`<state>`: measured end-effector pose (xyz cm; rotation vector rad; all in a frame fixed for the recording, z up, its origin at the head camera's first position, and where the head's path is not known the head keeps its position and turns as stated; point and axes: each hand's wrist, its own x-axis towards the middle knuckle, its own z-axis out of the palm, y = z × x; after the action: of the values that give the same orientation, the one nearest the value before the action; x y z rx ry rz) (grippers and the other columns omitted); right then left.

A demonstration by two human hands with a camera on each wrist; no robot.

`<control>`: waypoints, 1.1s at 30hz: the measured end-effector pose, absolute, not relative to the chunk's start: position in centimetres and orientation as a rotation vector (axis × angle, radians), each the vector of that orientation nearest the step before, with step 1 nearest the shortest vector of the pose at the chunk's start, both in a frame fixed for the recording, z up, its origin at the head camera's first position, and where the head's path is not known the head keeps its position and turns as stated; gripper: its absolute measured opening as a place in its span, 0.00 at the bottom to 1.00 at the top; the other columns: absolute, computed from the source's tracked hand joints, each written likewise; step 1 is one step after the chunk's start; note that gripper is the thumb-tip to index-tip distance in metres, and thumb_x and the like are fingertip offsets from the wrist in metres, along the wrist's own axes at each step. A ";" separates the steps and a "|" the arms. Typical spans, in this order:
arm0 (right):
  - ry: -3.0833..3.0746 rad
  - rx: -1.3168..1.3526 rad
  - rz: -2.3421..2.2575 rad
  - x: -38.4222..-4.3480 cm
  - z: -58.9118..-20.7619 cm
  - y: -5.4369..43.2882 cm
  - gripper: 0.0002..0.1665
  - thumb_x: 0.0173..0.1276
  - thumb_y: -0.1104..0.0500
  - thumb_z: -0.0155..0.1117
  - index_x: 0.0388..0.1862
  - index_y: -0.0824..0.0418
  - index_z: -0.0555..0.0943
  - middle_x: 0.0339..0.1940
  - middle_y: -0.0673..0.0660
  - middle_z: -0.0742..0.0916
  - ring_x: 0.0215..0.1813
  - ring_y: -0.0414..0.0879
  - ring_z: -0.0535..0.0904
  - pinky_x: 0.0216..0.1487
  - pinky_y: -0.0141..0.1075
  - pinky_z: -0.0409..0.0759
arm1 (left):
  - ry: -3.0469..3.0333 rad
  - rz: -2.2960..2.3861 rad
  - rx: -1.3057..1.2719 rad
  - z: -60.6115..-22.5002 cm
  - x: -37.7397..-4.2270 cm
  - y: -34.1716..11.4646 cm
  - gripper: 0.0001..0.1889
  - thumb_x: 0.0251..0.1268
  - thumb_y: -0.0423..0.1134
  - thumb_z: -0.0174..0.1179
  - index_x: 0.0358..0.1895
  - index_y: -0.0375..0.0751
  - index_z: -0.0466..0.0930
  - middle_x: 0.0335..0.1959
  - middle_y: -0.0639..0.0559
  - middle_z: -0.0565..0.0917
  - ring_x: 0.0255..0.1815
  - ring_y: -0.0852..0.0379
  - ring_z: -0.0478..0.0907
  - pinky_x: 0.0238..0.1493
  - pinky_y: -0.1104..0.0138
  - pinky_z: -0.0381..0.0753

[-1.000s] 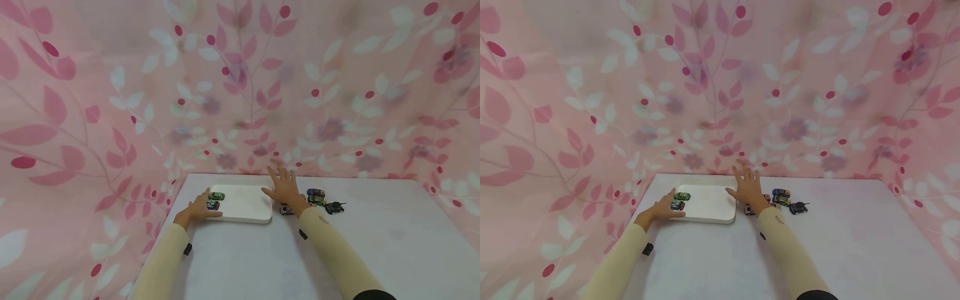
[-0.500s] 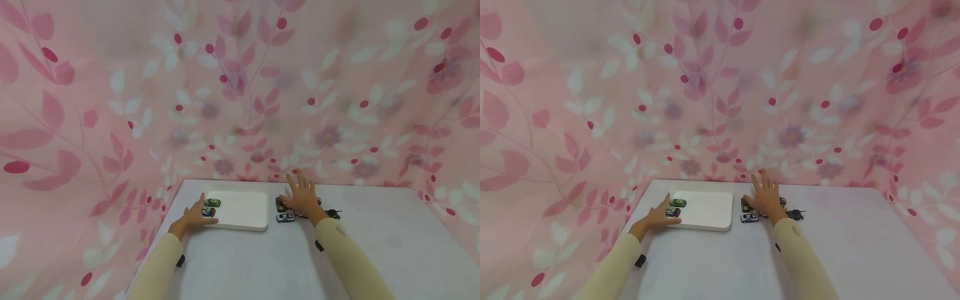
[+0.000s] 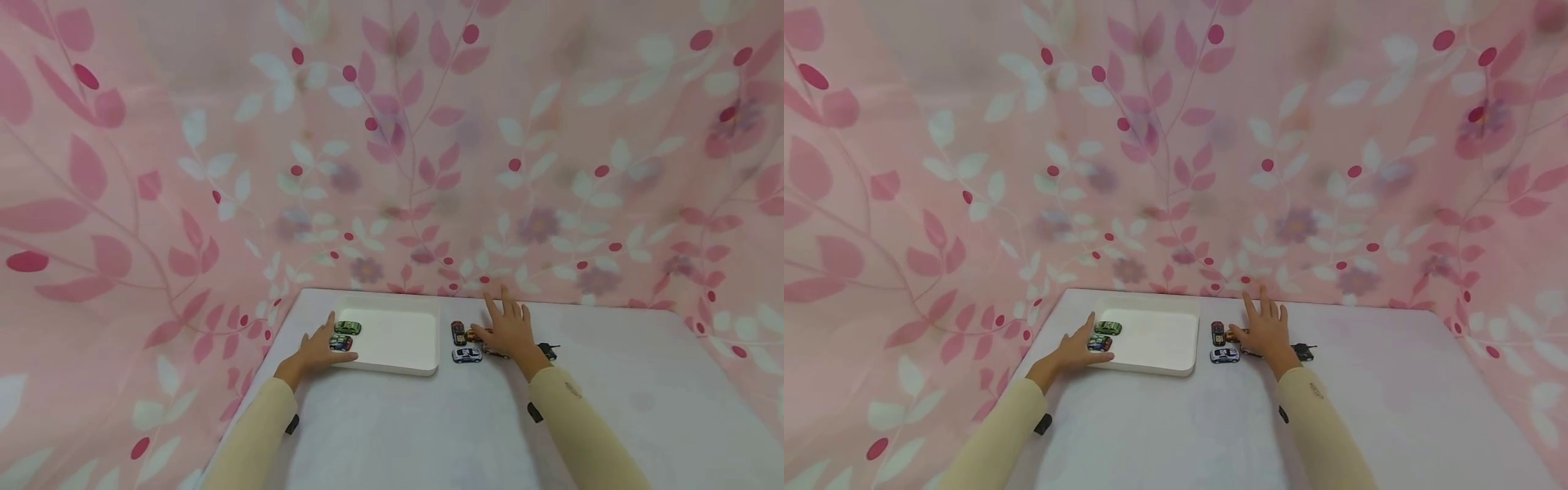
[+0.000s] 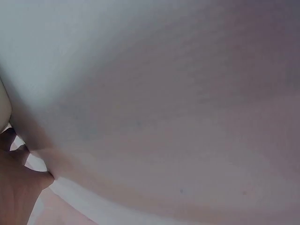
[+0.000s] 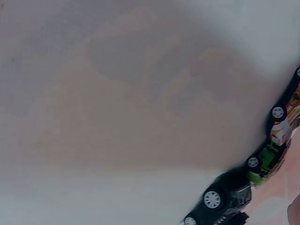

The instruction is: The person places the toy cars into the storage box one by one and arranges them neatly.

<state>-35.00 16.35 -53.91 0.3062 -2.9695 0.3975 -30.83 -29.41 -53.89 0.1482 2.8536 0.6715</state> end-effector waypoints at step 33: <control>-2.806 0.338 0.572 -33.9 -54.3 20.1 0.39 0.66 0.51 0.65 0.72 0.65 0.65 0.68 0.72 0.70 0.62 0.70 0.73 0.62 0.66 0.70 | 3.014 0.532 0.236 -54.3 -31.1 -29.0 0.60 0.61 0.75 0.49 0.80 0.35 0.35 0.75 0.33 0.62 0.76 0.37 0.60 0.72 0.32 0.46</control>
<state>-33.86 20.08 -54.29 0.3382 -2.8058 0.5722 -31.13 -28.96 -54.32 0.2365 3.0137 0.5323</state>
